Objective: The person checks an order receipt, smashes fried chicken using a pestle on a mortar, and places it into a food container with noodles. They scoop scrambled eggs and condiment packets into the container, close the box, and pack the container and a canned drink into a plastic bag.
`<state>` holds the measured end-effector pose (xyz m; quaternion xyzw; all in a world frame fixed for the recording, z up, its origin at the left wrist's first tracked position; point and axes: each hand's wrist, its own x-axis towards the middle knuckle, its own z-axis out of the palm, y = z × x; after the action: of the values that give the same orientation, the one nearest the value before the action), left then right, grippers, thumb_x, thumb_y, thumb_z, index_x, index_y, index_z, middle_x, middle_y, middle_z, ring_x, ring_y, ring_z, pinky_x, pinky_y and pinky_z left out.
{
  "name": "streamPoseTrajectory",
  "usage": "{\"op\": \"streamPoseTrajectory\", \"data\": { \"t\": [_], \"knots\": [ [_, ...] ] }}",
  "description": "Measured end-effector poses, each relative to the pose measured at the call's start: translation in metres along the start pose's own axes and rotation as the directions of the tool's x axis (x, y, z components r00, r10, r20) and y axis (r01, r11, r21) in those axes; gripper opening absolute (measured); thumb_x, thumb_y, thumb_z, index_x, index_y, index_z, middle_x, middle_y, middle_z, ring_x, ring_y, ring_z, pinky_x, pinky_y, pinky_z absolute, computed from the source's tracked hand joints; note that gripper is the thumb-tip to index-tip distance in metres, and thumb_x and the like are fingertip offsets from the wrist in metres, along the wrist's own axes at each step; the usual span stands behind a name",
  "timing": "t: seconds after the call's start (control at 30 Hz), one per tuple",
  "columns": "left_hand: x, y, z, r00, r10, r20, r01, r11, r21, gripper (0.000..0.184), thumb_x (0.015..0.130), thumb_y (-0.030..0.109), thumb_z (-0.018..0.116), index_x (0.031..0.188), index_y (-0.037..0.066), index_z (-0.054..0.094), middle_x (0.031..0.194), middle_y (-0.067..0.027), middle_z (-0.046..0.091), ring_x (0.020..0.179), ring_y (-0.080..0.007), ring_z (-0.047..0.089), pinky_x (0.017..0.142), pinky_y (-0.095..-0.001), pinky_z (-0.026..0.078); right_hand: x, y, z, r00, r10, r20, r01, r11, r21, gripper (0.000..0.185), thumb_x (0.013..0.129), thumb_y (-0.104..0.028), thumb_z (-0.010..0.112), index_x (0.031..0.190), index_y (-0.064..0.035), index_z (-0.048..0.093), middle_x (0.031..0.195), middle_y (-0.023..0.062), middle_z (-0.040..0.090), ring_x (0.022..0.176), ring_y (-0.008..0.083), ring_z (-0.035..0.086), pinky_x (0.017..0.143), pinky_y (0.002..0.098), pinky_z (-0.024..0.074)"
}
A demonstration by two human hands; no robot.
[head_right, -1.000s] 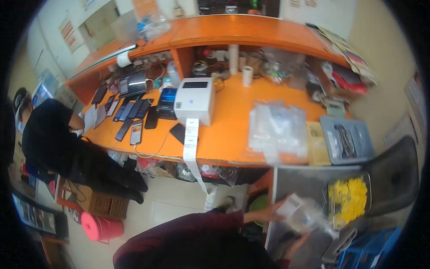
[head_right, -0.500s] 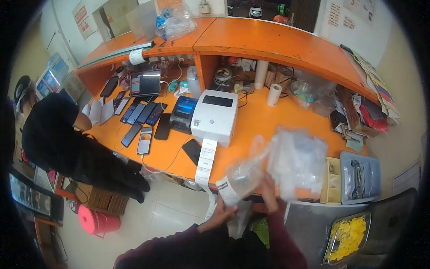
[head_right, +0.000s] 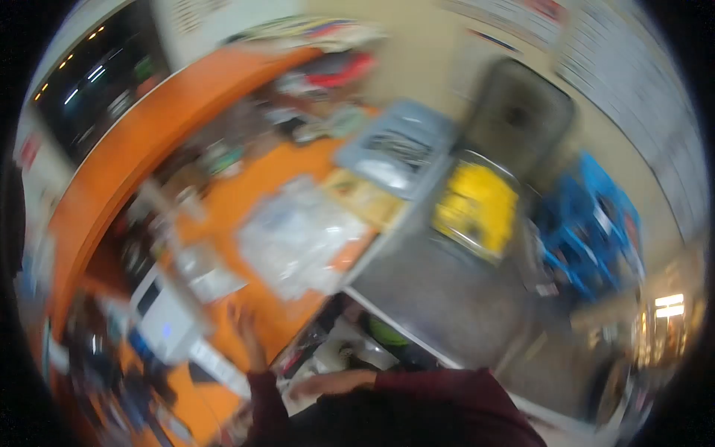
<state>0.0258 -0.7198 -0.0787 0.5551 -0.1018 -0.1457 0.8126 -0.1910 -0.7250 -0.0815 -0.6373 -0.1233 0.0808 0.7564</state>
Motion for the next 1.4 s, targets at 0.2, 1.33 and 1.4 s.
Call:
{"op": "streamPoseTrajectory", "data": {
  "t": [0.2,1.33,1.4],
  "knots": [
    [-0.071,-0.038,0.058,0.946,-0.109,0.305,0.074,0.989,0.125,0.064,0.095,0.020,0.058,0.131,-0.004,0.012,0.132,-0.0216,0.021,0.117,-0.0294,0.030,0.093,-0.0387,0.033,-0.082,-0.042,-0.017,0.619,-0.112,-0.777,0.114,0.992,-0.052,0.025,0.102,-0.023,0.054,0.095,0.0004,0.060,0.084,-0.0025,0.057,0.082,0.0067,0.051,0.075,0.0269,0.0454],
    [-0.196,0.079,0.673,-0.049,0.471,0.881,-0.705,0.608,-0.365,0.034,0.093,0.008,0.053,0.126,0.005,0.061,0.132,-0.0161,0.059,0.130,-0.0297,0.050,0.106,-0.0386,0.040,-0.494,-0.027,-0.125,-0.702,-0.383,-0.600,-0.663,0.659,0.355,0.062,0.079,-0.037,0.073,0.118,0.0033,0.048,0.111,0.0202,0.052,0.105,0.0391,0.054,0.083,0.0481,0.0476],
    [-0.178,0.048,0.760,-0.113,0.675,0.729,-0.848,0.316,-0.425,0.047,0.088,0.010,0.056,0.134,0.011,0.054,0.139,-0.0161,0.053,0.136,-0.0326,0.042,0.111,-0.0464,0.033,-0.474,-0.015,-0.151,-0.739,-0.485,-0.466,-0.668,0.613,0.422,0.062,0.079,-0.042,0.073,0.116,0.0025,0.050,0.109,0.0191,0.052,0.105,0.0378,0.054,0.082,0.0457,0.0477]
  ]
}}
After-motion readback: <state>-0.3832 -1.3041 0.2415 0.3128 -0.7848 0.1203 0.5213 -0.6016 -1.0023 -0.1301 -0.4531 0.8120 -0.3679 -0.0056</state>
